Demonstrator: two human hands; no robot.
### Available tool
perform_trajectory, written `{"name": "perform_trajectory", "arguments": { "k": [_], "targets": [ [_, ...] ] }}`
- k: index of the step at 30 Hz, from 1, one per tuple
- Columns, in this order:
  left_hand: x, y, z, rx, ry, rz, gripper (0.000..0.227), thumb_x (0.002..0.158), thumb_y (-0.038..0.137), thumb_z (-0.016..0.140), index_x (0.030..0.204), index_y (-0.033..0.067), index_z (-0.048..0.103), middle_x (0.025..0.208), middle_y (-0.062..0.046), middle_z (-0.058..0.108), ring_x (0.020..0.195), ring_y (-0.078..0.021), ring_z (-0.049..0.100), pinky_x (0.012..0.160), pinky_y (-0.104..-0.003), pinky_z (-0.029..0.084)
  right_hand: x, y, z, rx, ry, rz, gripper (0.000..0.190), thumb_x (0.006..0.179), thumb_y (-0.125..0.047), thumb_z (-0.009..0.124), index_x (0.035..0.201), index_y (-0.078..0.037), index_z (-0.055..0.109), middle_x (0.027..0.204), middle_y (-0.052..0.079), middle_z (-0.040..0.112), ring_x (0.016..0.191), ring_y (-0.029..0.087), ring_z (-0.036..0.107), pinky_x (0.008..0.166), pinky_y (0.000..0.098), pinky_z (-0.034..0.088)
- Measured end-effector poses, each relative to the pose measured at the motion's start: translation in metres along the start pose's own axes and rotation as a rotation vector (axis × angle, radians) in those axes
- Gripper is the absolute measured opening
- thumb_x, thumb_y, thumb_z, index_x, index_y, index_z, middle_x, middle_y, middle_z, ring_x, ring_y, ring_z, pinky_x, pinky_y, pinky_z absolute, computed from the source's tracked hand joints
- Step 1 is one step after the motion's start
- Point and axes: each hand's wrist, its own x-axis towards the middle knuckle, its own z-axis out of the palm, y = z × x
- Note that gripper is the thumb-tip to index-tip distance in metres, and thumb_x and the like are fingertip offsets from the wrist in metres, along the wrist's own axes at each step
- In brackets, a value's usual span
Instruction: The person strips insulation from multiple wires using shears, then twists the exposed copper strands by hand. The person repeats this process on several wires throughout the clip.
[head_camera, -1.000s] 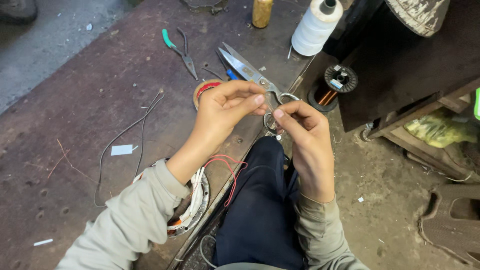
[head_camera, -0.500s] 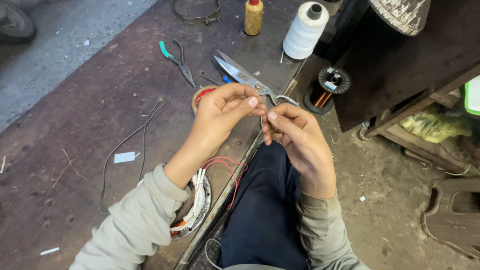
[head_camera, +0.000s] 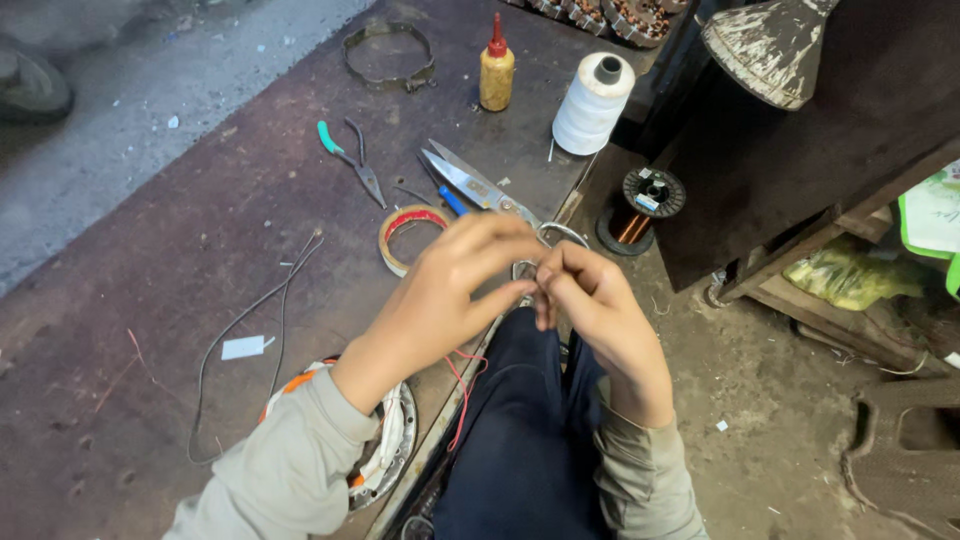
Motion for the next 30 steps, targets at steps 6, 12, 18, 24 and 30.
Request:
{"name": "perform_trajectory", "arguments": {
  "k": [6, 12, 18, 24, 30],
  "targets": [
    [0.002, 0.001, 0.003, -0.045, -0.138, -0.199, 0.014, 0.093, 0.011, 0.072, 0.104, 0.0035, 0.069, 0.092, -0.011, 0.066, 0.087, -0.03, 0.067, 0.076, -0.039, 0.052, -0.002, -0.014, 0.001, -0.124, -0.016, 0.035, 0.011, 0.098, -0.01, 0.057, 0.092, -0.001, 0.062, 0.08, 0.001, 0.063, 0.069, 0.008, 0.06, 0.062, 0.0255, 0.05],
    [0.0, 0.0, 0.003, 0.027, -0.091, -0.228, 0.012, 0.09, 0.009, 0.072, 0.099, 0.0023, 0.068, 0.091, -0.011, 0.066, 0.084, -0.0302, 0.066, 0.073, -0.039, 0.052, -0.013, -0.039, 0.021, -0.868, 0.056, -0.359, 0.009, 0.093, -0.008, 0.068, 0.095, 0.0, 0.063, 0.079, 0.01, 0.064, 0.068, 0.021, 0.064, 0.062, 0.034, 0.05],
    [0.003, 0.002, 0.003, -0.119, -0.117, -0.319, 0.012, 0.093, 0.011, 0.071, 0.1, 0.0015, 0.068, 0.089, -0.01, 0.066, 0.078, -0.0253, 0.069, 0.071, -0.036, 0.053, -0.007, -0.046, 0.023, -1.02, 0.173, -0.607, 0.007, 0.092, -0.006, 0.071, 0.094, -0.001, 0.065, 0.082, 0.013, 0.065, 0.073, 0.032, 0.064, 0.065, 0.0405, 0.049],
    [-0.001, -0.004, 0.005, 0.052, -0.028, -0.261, 0.01, 0.093, 0.01, 0.07, 0.1, 0.0022, 0.07, 0.094, -0.012, 0.069, 0.087, -0.0323, 0.068, 0.074, -0.04, 0.052, -0.003, -0.038, 0.02, -1.035, 0.069, -0.507, 0.009, 0.09, -0.008, 0.073, 0.09, -0.001, 0.067, 0.078, 0.013, 0.064, 0.071, 0.033, 0.064, 0.064, 0.041, 0.048],
    [-0.004, -0.009, 0.01, -0.13, -0.041, -0.294, 0.011, 0.094, 0.011, 0.07, 0.099, 0.0019, 0.071, 0.091, -0.012, 0.068, 0.086, -0.0305, 0.069, 0.076, -0.038, 0.053, -0.002, -0.034, 0.012, -0.861, 0.082, -0.578, 0.004, 0.094, -0.004, 0.065, 0.095, -0.001, 0.065, 0.085, 0.014, 0.066, 0.074, 0.029, 0.066, 0.066, 0.0364, 0.05]
  ]
}}
